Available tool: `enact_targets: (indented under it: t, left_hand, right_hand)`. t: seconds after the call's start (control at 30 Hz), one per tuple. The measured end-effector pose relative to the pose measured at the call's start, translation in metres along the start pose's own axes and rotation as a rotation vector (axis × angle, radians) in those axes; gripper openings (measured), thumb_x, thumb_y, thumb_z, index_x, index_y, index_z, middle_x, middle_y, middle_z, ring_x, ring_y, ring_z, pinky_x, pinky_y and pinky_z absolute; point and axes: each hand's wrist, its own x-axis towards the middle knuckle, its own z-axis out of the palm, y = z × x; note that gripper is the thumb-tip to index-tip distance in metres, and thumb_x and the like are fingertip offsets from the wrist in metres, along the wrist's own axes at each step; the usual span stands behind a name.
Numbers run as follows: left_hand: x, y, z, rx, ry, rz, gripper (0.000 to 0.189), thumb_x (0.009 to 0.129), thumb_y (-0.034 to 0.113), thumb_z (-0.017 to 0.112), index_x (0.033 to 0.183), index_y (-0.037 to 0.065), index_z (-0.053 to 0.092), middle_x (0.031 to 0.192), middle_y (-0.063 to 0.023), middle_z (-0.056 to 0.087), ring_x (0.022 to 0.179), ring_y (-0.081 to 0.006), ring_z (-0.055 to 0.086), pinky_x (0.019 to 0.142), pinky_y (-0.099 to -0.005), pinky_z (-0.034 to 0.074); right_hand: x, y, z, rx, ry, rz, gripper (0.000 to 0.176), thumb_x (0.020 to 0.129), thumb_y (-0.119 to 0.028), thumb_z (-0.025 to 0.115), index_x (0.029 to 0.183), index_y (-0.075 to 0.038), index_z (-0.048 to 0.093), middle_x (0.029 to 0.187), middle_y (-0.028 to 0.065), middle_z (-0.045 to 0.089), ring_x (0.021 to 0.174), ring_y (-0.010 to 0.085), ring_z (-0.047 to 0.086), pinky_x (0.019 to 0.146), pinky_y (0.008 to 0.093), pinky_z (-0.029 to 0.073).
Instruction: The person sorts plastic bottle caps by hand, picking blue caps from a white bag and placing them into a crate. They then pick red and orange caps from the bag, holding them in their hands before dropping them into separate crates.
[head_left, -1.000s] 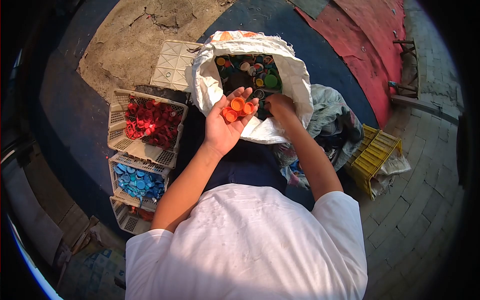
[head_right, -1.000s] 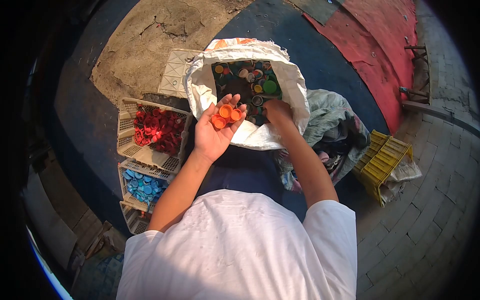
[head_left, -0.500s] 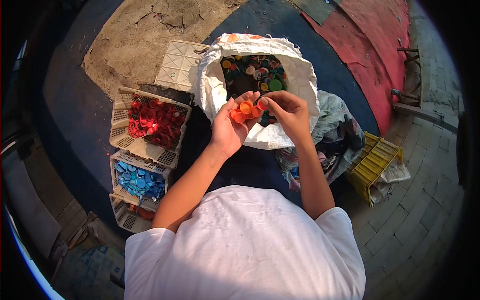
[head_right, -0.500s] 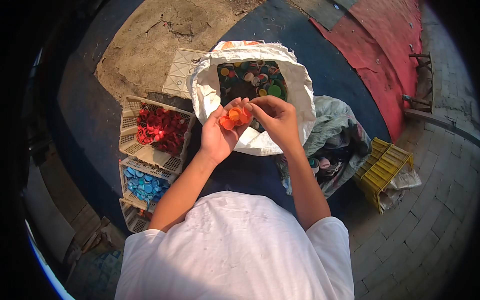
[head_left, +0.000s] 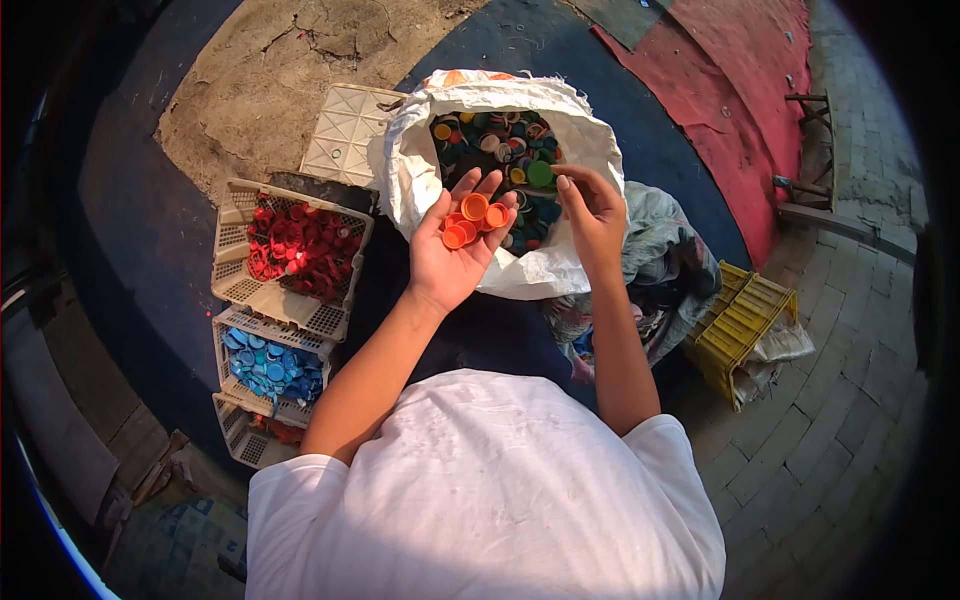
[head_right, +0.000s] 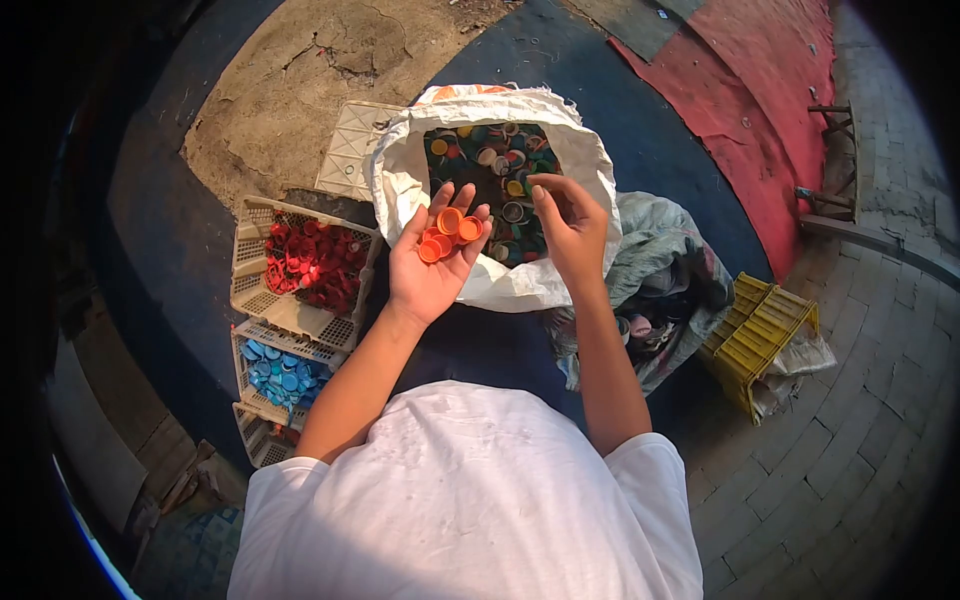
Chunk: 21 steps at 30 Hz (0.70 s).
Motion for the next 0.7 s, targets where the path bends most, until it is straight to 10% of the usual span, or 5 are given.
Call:
enact_targets:
  t: [0.3,0.7]
  left_hand:
    - [-0.001,-0.002,-0.003,0.024,-0.003,-0.014,0.044,0.109,0.033,0.042,0.141,0.004,0.051,0.146,-0.0158,0.052,0.132,-0.0369,0.053,0.114,-0.0470,0.045]
    - [-0.002,-0.001,-0.002,0.035,0.011,-0.002,0.043,0.109,0.032,0.040,0.140,0.004,0.052,0.145,-0.0162,0.053,0.131,-0.0367,0.053,0.114,-0.0461,0.046]
  right_hand:
    - [0.018,0.133,-0.017,-1.449,-0.721,0.018,0.014,0.079,-0.008,0.069,0.091,-0.005,0.075,0.092,0.0149,0.075,0.088,0.0328,0.074,0.073,0.0436,0.058]
    - [0.007,0.145,-0.012,-1.637,-0.746,0.003,0.013,0.082,-0.008,0.065,0.086,-0.009,0.077,0.090,0.0112,0.076,0.090,0.0294,0.075,0.074,0.0420,0.060]
